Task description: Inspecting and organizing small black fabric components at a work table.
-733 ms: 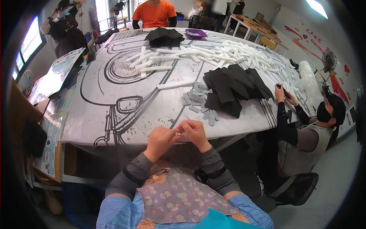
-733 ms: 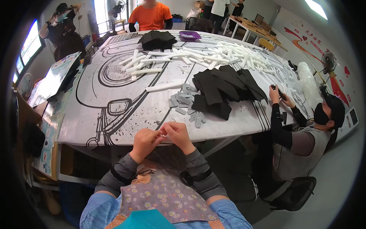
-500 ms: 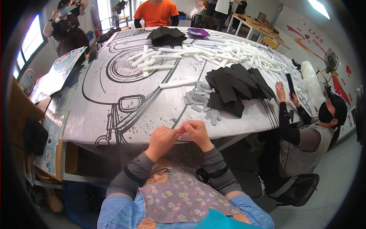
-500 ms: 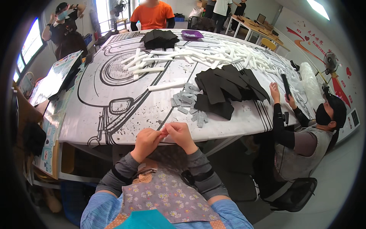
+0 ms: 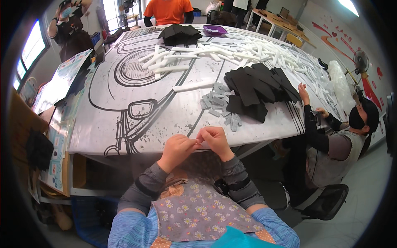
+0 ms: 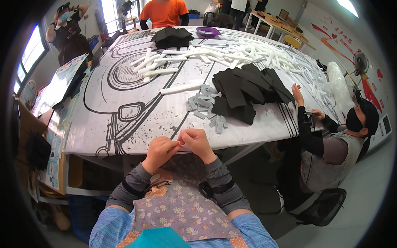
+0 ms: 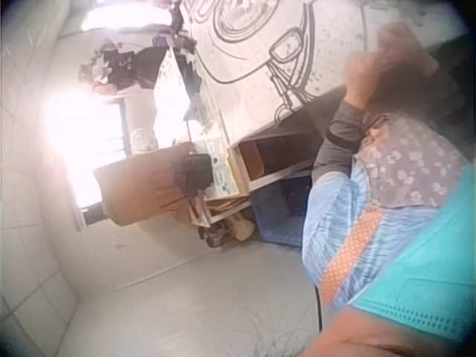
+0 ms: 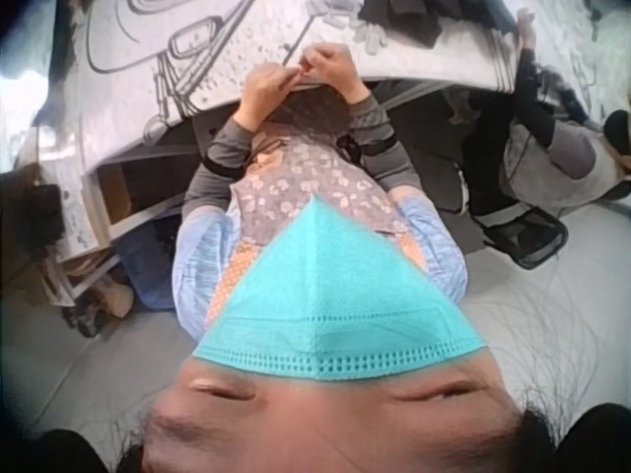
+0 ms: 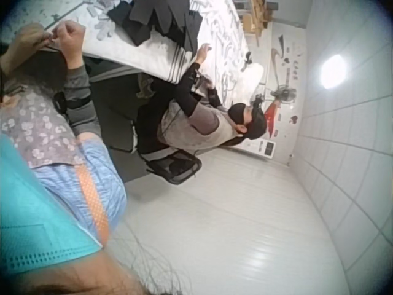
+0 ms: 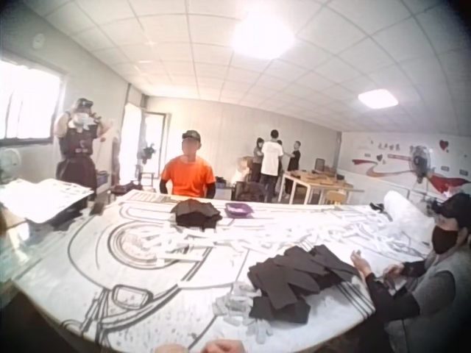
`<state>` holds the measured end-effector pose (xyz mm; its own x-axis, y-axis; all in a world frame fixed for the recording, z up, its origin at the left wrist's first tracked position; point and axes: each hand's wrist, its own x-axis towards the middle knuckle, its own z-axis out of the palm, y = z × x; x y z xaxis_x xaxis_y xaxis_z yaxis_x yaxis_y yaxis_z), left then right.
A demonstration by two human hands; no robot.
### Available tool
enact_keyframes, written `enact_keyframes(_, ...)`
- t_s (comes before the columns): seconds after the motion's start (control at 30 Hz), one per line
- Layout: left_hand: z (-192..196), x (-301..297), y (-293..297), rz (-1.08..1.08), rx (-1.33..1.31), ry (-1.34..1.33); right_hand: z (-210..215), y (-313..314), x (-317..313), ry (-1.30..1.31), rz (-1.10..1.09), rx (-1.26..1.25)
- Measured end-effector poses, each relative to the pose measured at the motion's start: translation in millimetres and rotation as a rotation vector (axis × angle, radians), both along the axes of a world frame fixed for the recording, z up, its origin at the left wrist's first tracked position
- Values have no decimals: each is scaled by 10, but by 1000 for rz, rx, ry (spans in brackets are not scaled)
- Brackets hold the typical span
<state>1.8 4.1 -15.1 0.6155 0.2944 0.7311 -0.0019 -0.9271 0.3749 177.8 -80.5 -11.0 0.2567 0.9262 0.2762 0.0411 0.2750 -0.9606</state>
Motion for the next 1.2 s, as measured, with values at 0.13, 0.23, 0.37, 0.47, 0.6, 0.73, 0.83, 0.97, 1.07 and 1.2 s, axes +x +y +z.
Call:
enact_keyframes(0.13,-17,-11,8,27,-9,28,31,3,-13,-55,56,-13)
enact_keyframes(0.23,-29,-6,9,61,-3,52,29,-8,-13,-48,54,-12)
enact_keyframes(0.37,-23,-11,14,45,-60,56,39,-11,-18,-14,62,-2)
enact_keyframes(0.47,-16,-12,34,8,-106,71,-25,0,11,18,36,17)
enact_keyframes(0.6,-7,-14,52,-46,-132,86,-56,7,20,51,29,16)
enact_keyframes(0.73,21,-8,39,-58,-152,56,-39,-2,35,94,23,9)
enact_keyframes(0.83,36,-14,33,-76,-196,52,-53,-3,55,84,52,16)
enact_keyframes(0.97,53,-39,36,-53,-276,91,-25,-11,30,-13,83,21)
enact_keyframes(1.07,60,-41,41,-43,-317,117,-45,-13,30,-9,73,11)
enact_keyframes(1.2,0,-34,63,-45,-364,79,-23,-8,46,-16,114,29)
